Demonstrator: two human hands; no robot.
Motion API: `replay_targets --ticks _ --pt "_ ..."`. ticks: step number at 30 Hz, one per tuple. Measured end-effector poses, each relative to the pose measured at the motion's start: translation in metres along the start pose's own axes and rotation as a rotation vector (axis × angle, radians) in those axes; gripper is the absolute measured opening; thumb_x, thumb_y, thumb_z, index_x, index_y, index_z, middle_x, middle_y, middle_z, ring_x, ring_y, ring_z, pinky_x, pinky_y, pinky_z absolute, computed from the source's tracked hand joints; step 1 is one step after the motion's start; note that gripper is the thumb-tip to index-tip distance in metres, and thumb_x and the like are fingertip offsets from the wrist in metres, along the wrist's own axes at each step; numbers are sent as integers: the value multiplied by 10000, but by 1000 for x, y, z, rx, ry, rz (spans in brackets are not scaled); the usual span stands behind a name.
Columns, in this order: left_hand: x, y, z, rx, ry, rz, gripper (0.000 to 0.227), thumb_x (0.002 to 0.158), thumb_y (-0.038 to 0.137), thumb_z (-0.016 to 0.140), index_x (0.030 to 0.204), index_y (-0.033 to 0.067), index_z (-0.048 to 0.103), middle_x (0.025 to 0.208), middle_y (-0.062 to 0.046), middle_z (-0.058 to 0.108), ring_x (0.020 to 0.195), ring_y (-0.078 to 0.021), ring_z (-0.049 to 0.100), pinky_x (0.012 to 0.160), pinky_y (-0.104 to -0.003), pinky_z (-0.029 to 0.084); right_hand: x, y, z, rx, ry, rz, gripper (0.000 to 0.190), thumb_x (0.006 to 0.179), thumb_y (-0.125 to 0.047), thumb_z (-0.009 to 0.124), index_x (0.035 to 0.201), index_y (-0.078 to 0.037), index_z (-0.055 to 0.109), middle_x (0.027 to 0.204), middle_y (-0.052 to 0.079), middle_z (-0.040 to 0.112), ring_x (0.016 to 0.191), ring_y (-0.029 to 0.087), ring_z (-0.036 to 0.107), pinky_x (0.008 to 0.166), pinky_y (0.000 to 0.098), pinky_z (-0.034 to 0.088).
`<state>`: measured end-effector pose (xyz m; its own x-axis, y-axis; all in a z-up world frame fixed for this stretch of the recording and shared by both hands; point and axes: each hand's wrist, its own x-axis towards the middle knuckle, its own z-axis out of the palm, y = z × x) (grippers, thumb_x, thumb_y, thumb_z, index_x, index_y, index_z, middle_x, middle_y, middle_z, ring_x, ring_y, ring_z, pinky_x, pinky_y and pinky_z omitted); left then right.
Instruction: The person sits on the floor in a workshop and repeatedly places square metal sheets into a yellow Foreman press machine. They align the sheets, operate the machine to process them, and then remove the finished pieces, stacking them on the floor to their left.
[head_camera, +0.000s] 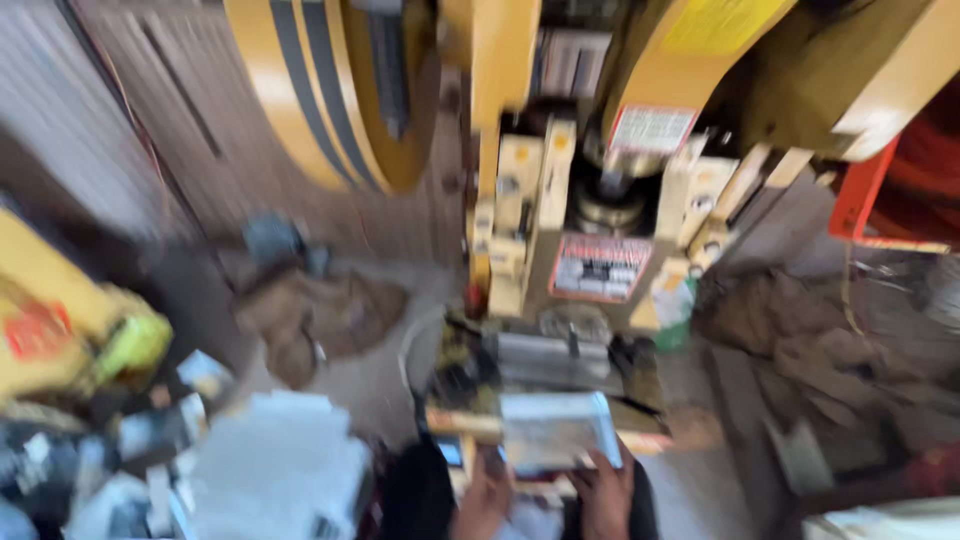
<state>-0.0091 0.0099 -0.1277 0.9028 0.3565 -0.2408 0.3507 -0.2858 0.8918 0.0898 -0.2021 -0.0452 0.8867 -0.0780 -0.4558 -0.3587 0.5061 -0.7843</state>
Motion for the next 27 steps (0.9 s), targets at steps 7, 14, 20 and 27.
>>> replay_targets --ticks 7,14,20,27 --pt "-45 98 -51 -138 8 -171 589 904 639 510 1139 129 688 729 -162 741 617 -303 725 618 -450 560 -36 2 3 -83 -44 -173 538 847 -98 622 1358 -128 457 1109 80 623 861 189 631 634 335 530" --pt "-45 83 -88 302 217 -8 521 924 491 635 797 -10 698 746 -231 696 795 -434 709 733 -550 540 -68 21 15 -121 -433 -382 623 911 -2 611 1488 -51 384 1330 101 515 1068 158 576 849 291 534" --pt "-97 7 -107 114 436 -32 328 958 269 609 881 -30 722 798 -274 696 786 -449 694 738 -552 545 -103 32 45 -252 -808 -203 657 1029 -137 607 1603 -85 290 1358 117 552 1092 201 623 883 388 557" --pt "-187 -84 -143 -728 849 -419 323 1033 298 574 949 2 675 715 -158 670 549 -259 657 474 -372 531 -106 55 46 -361 -903 66 598 1077 -269 610 1581 -75 354 1295 146 594 963 237 660 792 371 560"
